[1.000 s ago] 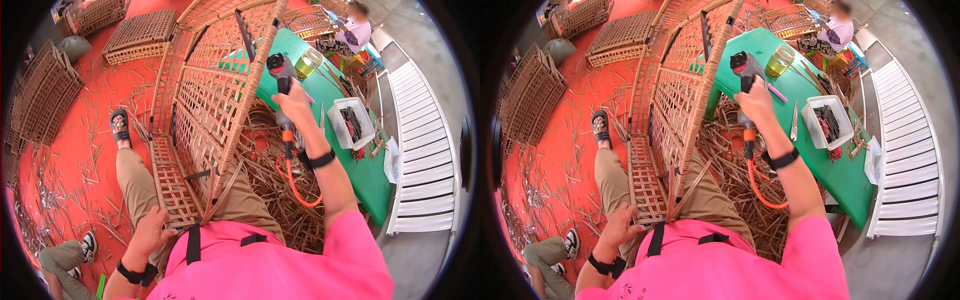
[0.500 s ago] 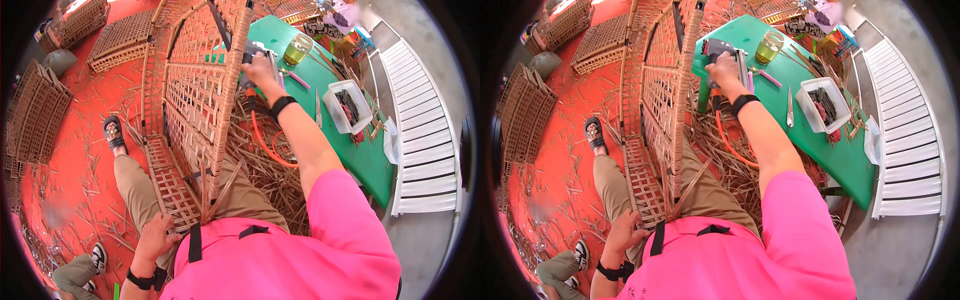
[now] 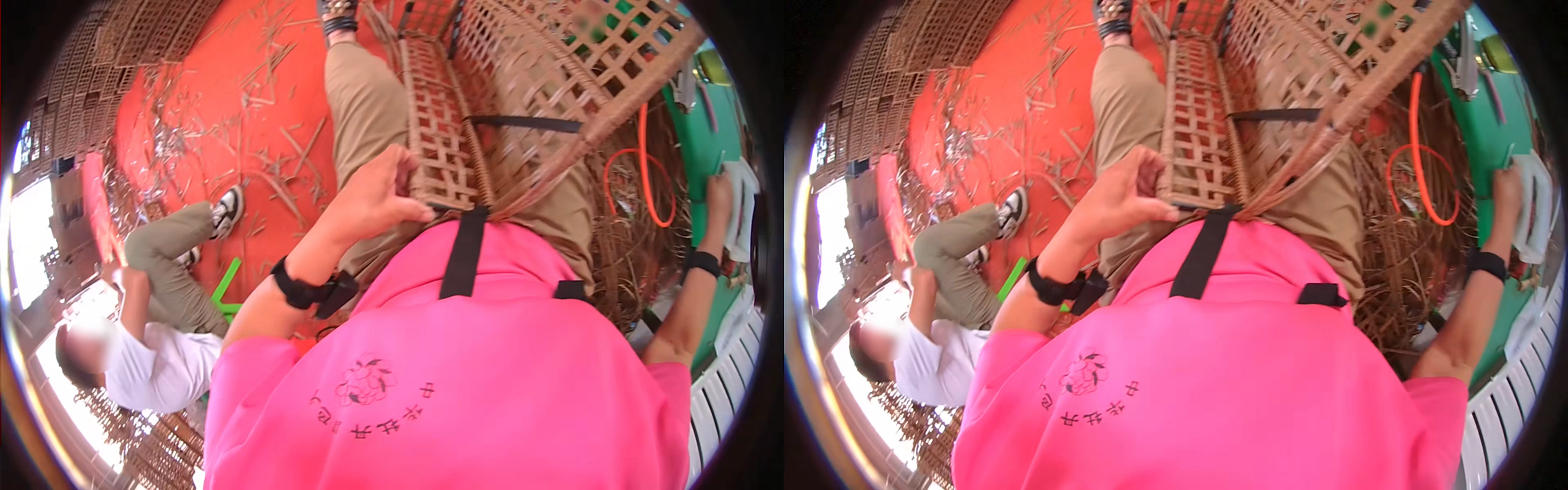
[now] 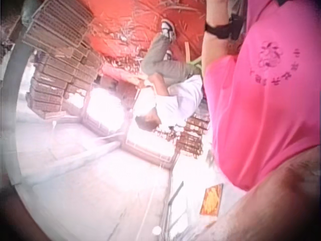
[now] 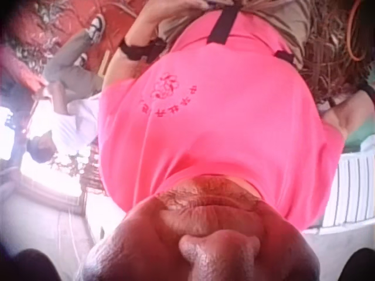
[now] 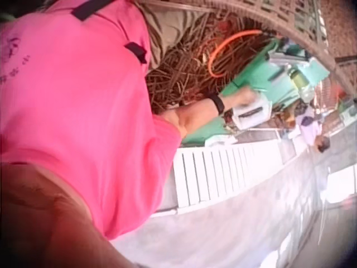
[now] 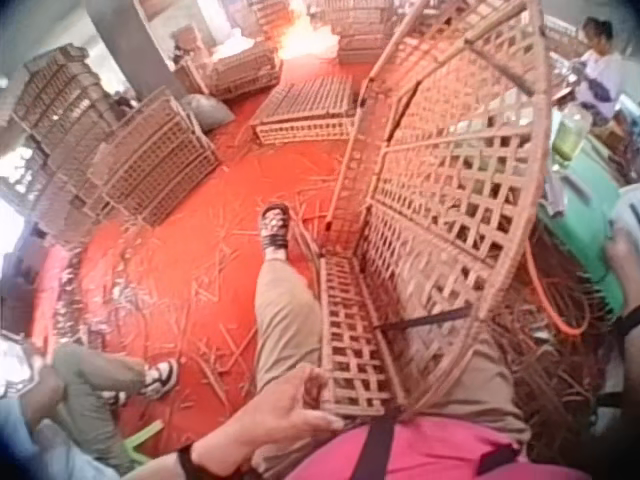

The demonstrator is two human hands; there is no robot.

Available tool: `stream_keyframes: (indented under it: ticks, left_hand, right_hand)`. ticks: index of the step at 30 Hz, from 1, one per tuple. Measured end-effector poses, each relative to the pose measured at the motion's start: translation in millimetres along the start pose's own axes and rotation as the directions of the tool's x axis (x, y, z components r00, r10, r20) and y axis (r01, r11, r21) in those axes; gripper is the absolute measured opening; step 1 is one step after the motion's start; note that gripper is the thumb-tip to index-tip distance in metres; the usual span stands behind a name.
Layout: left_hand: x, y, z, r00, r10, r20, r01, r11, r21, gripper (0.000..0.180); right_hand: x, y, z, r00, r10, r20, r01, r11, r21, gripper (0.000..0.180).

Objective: The recorder is weaving bamboo strips onto a furniture frame and securing them with a pneumatic staple gun in a workshop setting.

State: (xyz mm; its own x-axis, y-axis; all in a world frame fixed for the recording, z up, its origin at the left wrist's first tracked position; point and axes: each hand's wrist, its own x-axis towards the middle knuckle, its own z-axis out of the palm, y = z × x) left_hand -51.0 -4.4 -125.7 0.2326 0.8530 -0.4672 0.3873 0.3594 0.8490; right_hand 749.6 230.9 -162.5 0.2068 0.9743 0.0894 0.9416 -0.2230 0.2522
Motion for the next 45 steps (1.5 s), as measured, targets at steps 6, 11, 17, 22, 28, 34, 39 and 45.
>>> stream_keyframes:
  ticks: [6, 11, 17, 22, 28, 34, 39, 45]
  left_hand:
    - [1.4, -8.1, 3.8, 0.994, -0.084, 0.069, 0.106, 0.899, -0.425, 0.077]
    - [-4.4, -2.8, -3.3, 0.989, -0.104, 0.104, 0.137, 0.906, -0.401, 0.081]
    - [-5.4, -1.4, -2.3, 0.991, -0.076, 0.109, 0.120, 0.863, -0.491, 0.081]
    - [-1.7, -6.4, 2.8, 0.995, -0.026, 0.099, 0.074, 0.854, -0.515, 0.081]
    - [-3.9, -7.0, 4.1, 0.997, -0.053, 0.051, 0.072, 0.857, -0.511, 0.081]
    - [-8.1, 0.3, 2.6, 0.992, -0.095, 0.087, 0.128, 0.803, -0.583, 0.083]
    - [-5.3, -8.4, 3.7, 0.996, -0.063, 0.067, 0.089, 0.841, -0.534, 0.085]
    - [-5.2, -10.8, 6.3, 0.997, -0.058, 0.053, 0.078, 0.819, -0.569, 0.084]
  right_hand:
    - [-14.4, -26.4, -9.5, 0.990, 0.139, 0.001, -0.137, 0.976, -0.167, 0.041]
    - [-62.2, -27.4, -51.7, 0.927, 0.181, 0.328, -0.318, 0.841, 0.437, 0.033]
    - [-185.4, -164.8, -166.4, 0.868, 0.496, 0.017, -0.049, 0.052, 0.997, 0.038]
    - [-271.9, -310.5, -302.5, 0.961, -0.225, 0.160, -0.111, 0.214, 0.970, 0.050]
    - [-308.5, -421.0, -290.2, 0.644, -0.764, 0.032, 0.271, 0.267, 0.925, 0.025]
    - [-311.2, -435.3, -277.1, 0.518, -0.855, 0.029, 0.471, 0.313, 0.825, 0.019]
    - [-310.2, -439.5, -278.1, 0.526, -0.850, 0.034, 0.480, 0.330, 0.813, 0.015]
    - [-305.5, -448.2, -290.2, 0.478, -0.874, 0.089, 0.585, 0.393, 0.709, 0.011]
